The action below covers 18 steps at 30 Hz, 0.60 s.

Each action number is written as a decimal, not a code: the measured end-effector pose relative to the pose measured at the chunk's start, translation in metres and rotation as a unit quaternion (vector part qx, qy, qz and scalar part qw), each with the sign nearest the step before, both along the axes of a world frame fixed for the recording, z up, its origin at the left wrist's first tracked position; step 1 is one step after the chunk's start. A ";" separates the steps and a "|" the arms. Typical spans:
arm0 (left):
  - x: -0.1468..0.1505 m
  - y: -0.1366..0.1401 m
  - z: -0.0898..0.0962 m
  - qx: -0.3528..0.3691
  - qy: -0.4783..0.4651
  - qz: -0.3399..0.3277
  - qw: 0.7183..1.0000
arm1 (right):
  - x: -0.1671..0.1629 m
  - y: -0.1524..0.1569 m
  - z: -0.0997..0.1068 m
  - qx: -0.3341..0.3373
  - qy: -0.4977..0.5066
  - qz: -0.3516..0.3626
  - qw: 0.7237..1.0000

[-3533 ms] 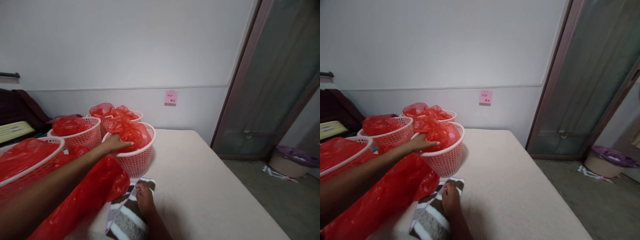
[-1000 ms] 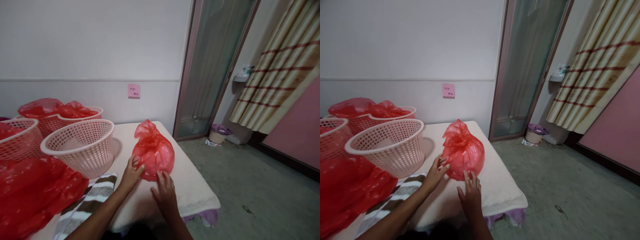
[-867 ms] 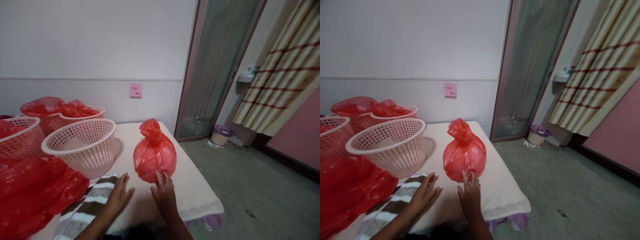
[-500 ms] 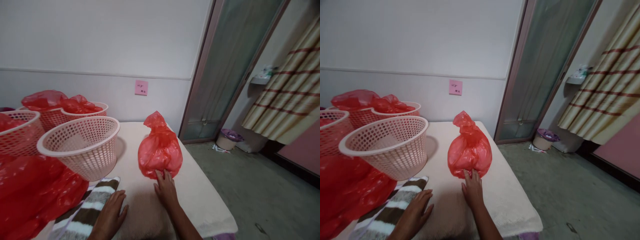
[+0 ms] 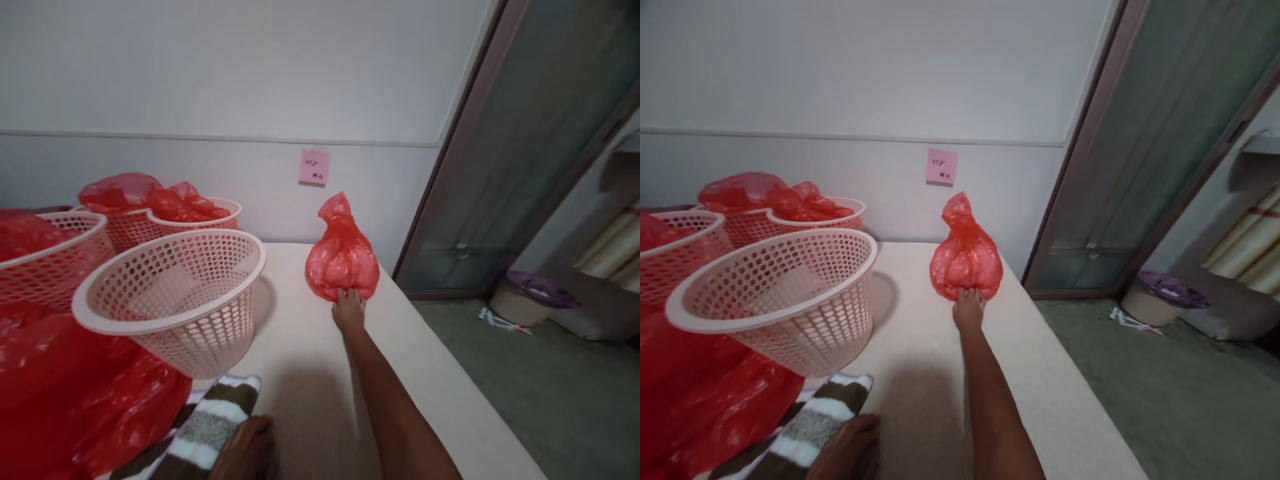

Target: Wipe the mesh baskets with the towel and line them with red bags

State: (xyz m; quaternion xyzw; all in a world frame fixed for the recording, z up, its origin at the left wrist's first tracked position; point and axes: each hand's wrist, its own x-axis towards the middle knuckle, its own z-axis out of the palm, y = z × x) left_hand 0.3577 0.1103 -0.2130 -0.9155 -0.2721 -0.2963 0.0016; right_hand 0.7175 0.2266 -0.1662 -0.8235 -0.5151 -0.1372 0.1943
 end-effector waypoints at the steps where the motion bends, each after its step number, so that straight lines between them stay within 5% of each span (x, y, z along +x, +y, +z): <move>1: 0.000 0.001 0.001 0.002 0.000 -0.004 1.000 | 0.001 0.004 0.000 0.006 -0.001 -0.010 1.000; 18: 0.005 -0.008 0.011 -0.032 0.008 0.014 0.999 | 0.009 0.031 -0.015 -0.042 0.040 -0.021 0.998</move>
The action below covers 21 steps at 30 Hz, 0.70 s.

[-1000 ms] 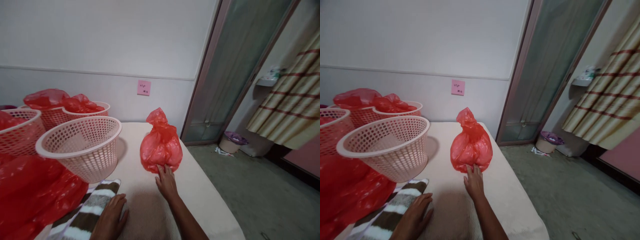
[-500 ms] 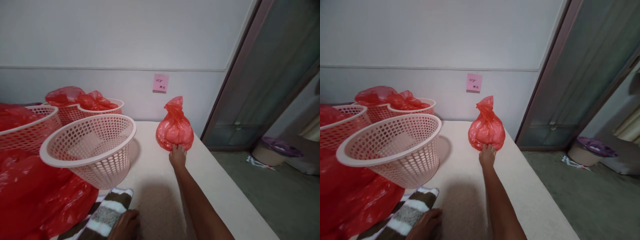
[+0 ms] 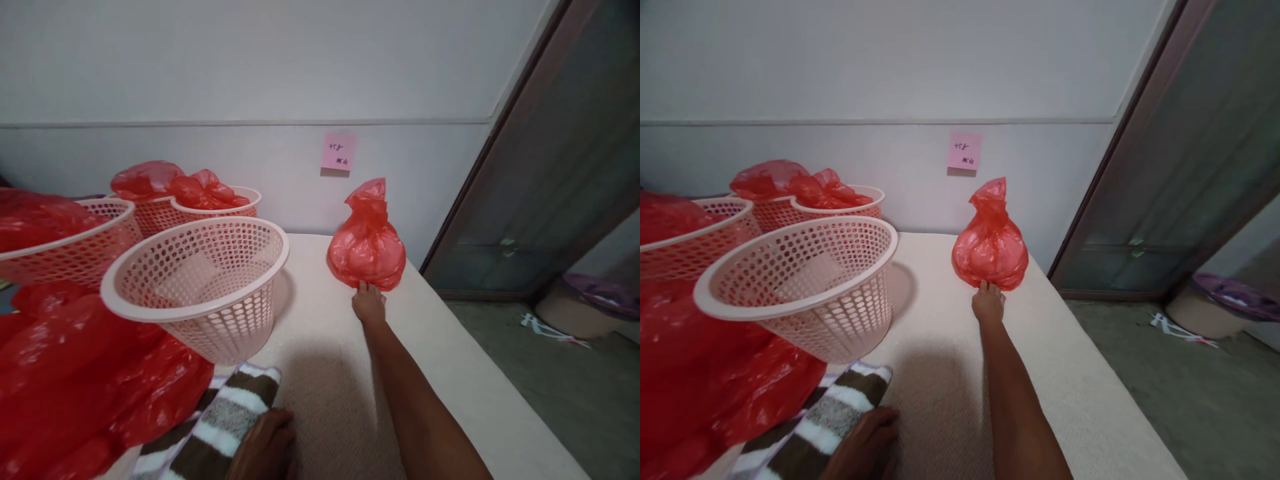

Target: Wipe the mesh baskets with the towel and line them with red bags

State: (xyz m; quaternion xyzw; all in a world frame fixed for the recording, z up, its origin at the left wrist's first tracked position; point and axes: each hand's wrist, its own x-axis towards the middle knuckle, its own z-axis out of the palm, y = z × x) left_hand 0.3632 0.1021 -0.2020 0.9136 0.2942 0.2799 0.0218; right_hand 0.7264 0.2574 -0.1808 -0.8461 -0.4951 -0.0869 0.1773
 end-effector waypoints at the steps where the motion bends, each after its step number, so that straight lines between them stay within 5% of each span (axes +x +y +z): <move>1: 0.001 -0.002 0.003 -0.009 0.003 0.004 1.000 | -0.005 -0.004 0.001 -0.003 0.002 0.006 1.000; 8: 0.001 -0.020 0.033 -0.112 -0.051 0.016 0.992 | -0.070 -0.075 0.006 -0.036 0.004 0.099 0.994; 13: -0.002 -0.023 0.034 -0.139 -0.168 0.041 0.975 | -0.137 -0.145 0.009 -0.047 -0.002 0.138 0.989; 17: -0.022 -0.028 0.032 -0.154 -0.252 0.143 0.945 | -0.178 -0.198 0.007 -0.040 0.005 0.151 0.988; 21: -0.077 -0.052 0.032 -0.200 -0.340 0.254 0.883 | -0.198 -0.235 0.005 -0.012 0.055 0.161 0.985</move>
